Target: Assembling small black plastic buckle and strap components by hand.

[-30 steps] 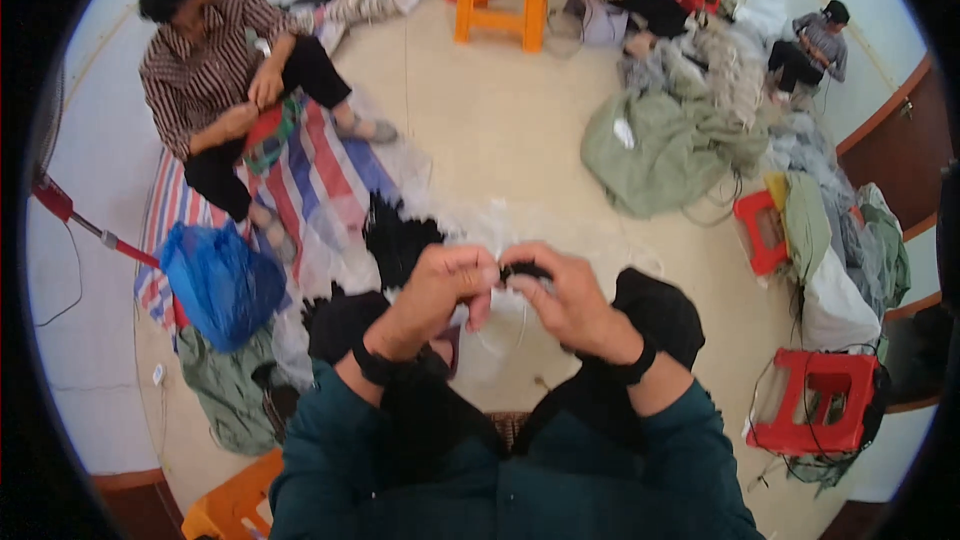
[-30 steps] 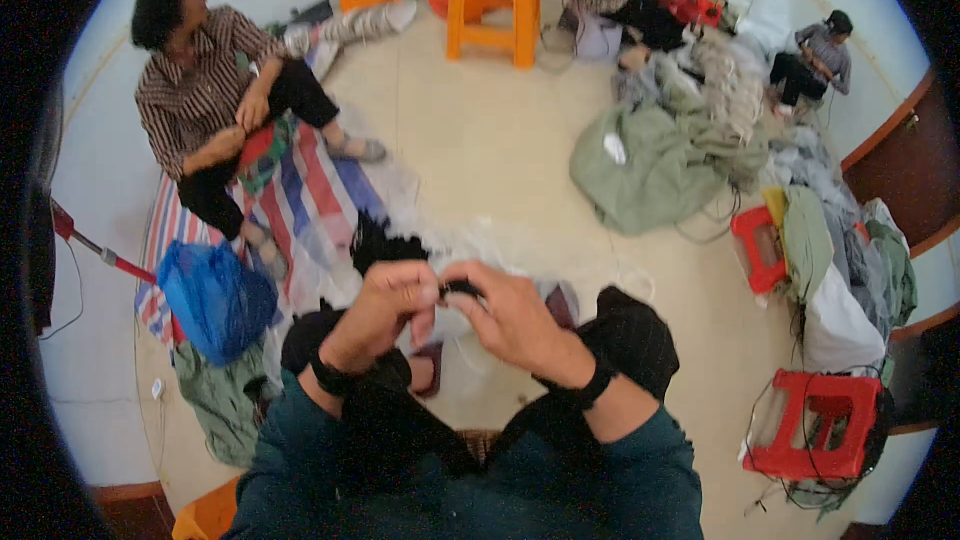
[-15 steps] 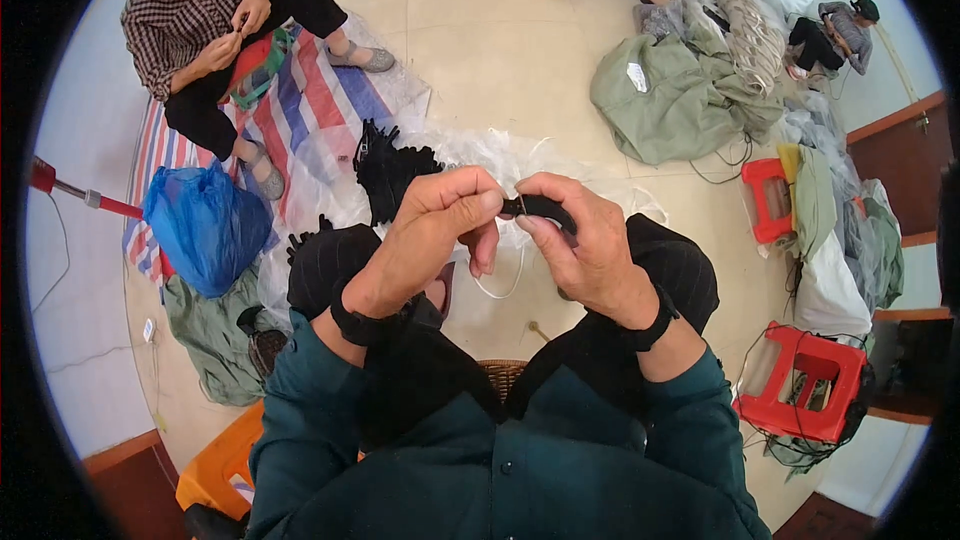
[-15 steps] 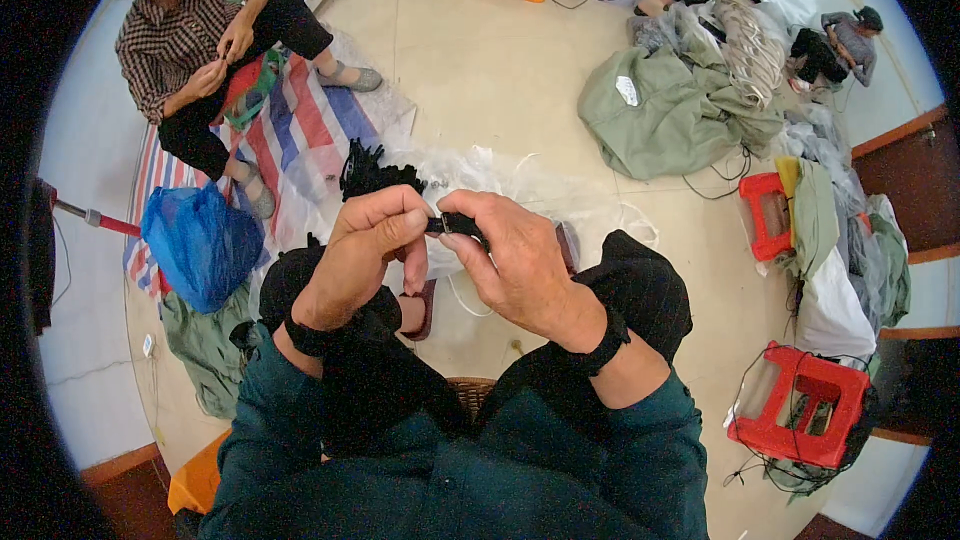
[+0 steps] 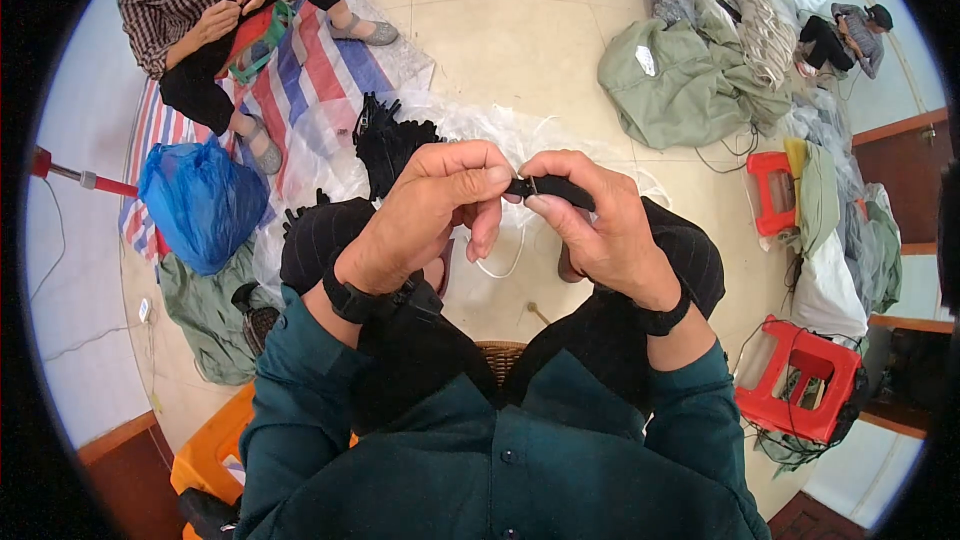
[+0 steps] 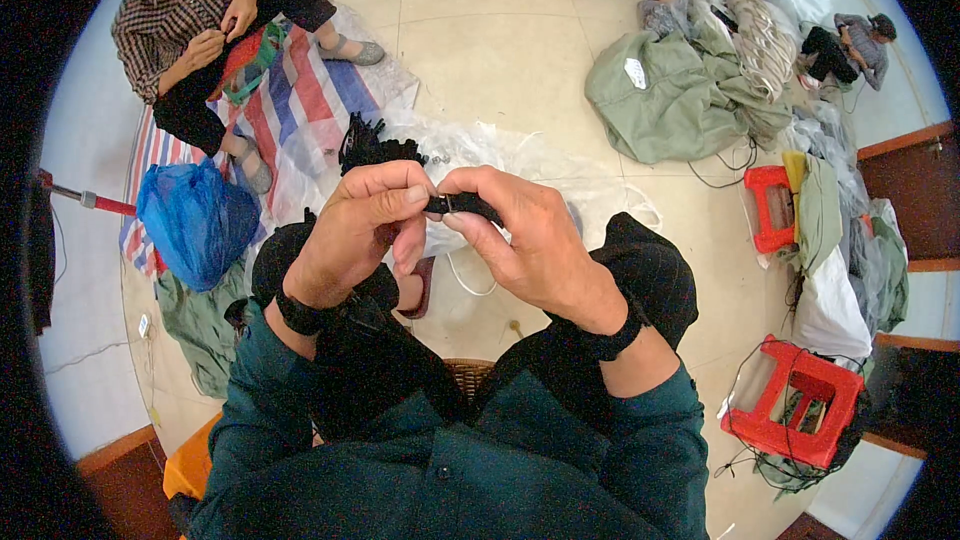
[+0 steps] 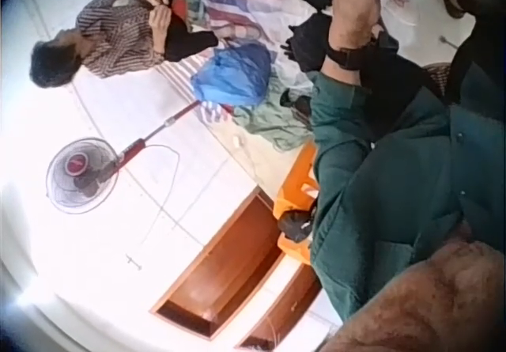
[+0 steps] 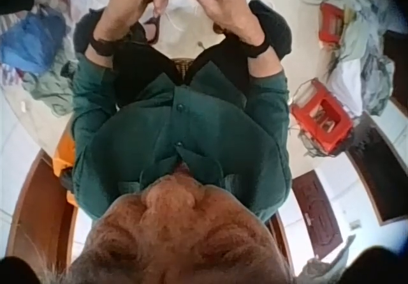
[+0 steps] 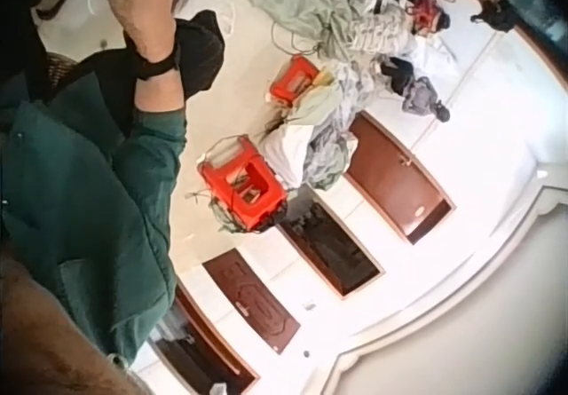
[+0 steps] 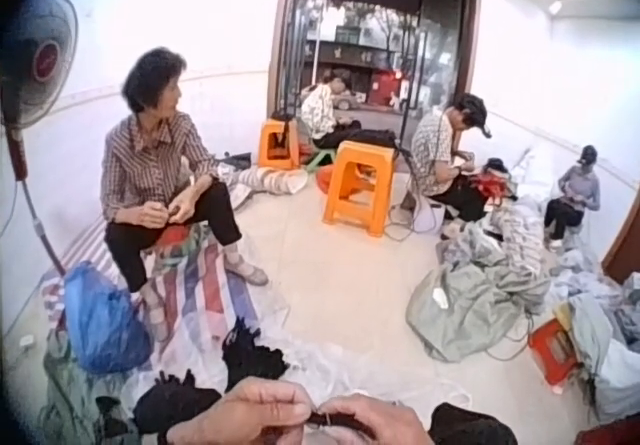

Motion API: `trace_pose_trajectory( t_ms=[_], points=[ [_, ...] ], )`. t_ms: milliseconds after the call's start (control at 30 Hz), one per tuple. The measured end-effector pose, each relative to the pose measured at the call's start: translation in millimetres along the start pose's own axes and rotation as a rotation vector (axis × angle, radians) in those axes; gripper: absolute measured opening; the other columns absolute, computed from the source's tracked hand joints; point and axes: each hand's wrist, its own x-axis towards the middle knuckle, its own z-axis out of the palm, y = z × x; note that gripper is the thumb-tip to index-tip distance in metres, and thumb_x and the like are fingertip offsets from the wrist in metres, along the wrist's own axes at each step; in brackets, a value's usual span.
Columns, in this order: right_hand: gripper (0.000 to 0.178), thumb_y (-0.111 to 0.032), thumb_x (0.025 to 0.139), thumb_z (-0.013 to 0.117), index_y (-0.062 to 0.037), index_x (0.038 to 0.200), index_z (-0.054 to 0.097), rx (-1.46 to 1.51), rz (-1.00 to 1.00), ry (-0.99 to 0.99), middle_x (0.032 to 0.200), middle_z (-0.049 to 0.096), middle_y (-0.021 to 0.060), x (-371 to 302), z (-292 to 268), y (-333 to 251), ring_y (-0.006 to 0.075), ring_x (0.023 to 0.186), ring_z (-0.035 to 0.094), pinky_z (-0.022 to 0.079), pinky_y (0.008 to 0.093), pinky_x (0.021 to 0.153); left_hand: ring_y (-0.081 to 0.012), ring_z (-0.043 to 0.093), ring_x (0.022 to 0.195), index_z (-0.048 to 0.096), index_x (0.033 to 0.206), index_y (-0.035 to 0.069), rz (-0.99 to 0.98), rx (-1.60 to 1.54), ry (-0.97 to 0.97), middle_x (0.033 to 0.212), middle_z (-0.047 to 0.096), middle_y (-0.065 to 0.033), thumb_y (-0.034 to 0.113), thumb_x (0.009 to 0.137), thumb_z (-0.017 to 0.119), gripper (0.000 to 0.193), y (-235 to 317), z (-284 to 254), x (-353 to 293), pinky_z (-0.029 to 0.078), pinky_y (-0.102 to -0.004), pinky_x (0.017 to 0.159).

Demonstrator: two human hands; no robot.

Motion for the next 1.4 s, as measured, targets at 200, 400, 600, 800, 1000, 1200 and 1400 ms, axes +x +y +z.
trace_pose_trajectory(
  t_ms=[200,400,600,800,1000,1200,1400],
  points=[
    [0.025,-0.006,0.077,0.063,-0.0031,0.101,0.054,-0.006,0.107,-0.014,0.089,0.062,0.0133,-1.7,2.7,-1.6,0.0289,0.076,0.061,0.048,0.0322,0.064,-0.0108,0.049,0.044,0.053,0.080,0.003,-0.003,0.011,-0.001,0.054,0.051,-0.0031,0.020,0.090,0.051,0.020,-3.1,1.1,3.1,0.041,-0.0229,0.043],
    [0.025,-0.006,0.076,0.064,-0.0036,0.099,0.054,-0.115,-0.019,0.012,0.087,0.061,0.0127,-1.0,1.8,0.2,0.0297,0.075,0.061,0.048,0.0334,0.062,-0.0103,0.054,0.049,0.055,0.083,0.002,-0.014,0.083,-0.022,0.058,0.056,-0.0046,0.018,0.091,0.050,0.018,-3.3,-2.7,3.2,0.043,-0.0216,0.046],
    [0.025,-0.005,0.075,0.064,-0.0035,0.099,0.055,-0.081,-0.005,0.021,0.087,0.062,0.0131,-3.3,4.9,2.1,0.0294,0.076,0.061,0.049,0.0330,0.063,-0.0105,0.055,0.050,0.055,0.083,0.002,-0.032,0.143,-0.040,0.059,0.057,-0.0057,0.017,0.090,0.051,0.018,-1.3,-2.5,3.6,0.043,-0.0214,0.046],
    [0.023,-0.003,0.077,0.061,-0.0005,0.098,0.056,0.145,0.183,0.038,0.090,0.063,0.0127,-3.9,2.8,-9.8,0.0223,0.082,0.064,0.049,0.0278,0.071,-0.0121,0.055,0.049,0.054,0.084,0.001,-0.013,-0.035,-0.097,0.058,0.056,-0.0062,0.019,0.091,0.051,0.019,-1.9,-2.2,2.0,0.045,-0.0232,0.046],
    [0.023,-0.002,0.078,0.060,0.0010,0.100,0.055,0.211,0.164,0.059,0.089,0.063,0.0124,-3.9,3.0,-12.0,0.0201,0.082,0.063,0.048,0.0274,0.074,-0.0135,0.055,0.049,0.053,0.085,0.000,0.033,-0.077,-0.109,0.057,0.055,-0.0069,0.020,0.092,0.048,0.021,-1.1,-1.1,-1.4,0.045,-0.0240,0.046],
    [0.025,0.001,0.074,0.060,0.0012,0.098,0.054,0.087,-0.102,0.114,0.090,0.060,0.0139,-3.3,5.1,-9.5,0.0263,0.078,0.062,0.049,0.0303,0.068,-0.0149,0.055,0.050,0.054,0.086,-0.002,0.105,-0.044,-0.093,0.058,0.055,-0.0074,0.019,0.092,0.047,0.022,1.8,4.6,-4.8,0.045,-0.0258,0.049],
    [0.026,0.004,0.072,0.060,0.0008,0.096,0.054,-0.008,-0.128,0.171,0.088,0.060,0.0135,-3.3,2.9,-14.3,0.0265,0.076,0.061,0.049,0.0308,0.065,-0.0142,0.055,0.051,0.054,0.085,-0.002,0.138,0.007,-0.035,0.060,0.055,-0.0079,0.019,0.092,0.048,0.023,2.7,4.6,-5.4,0.045,-0.0252,0.052]
  ],
)
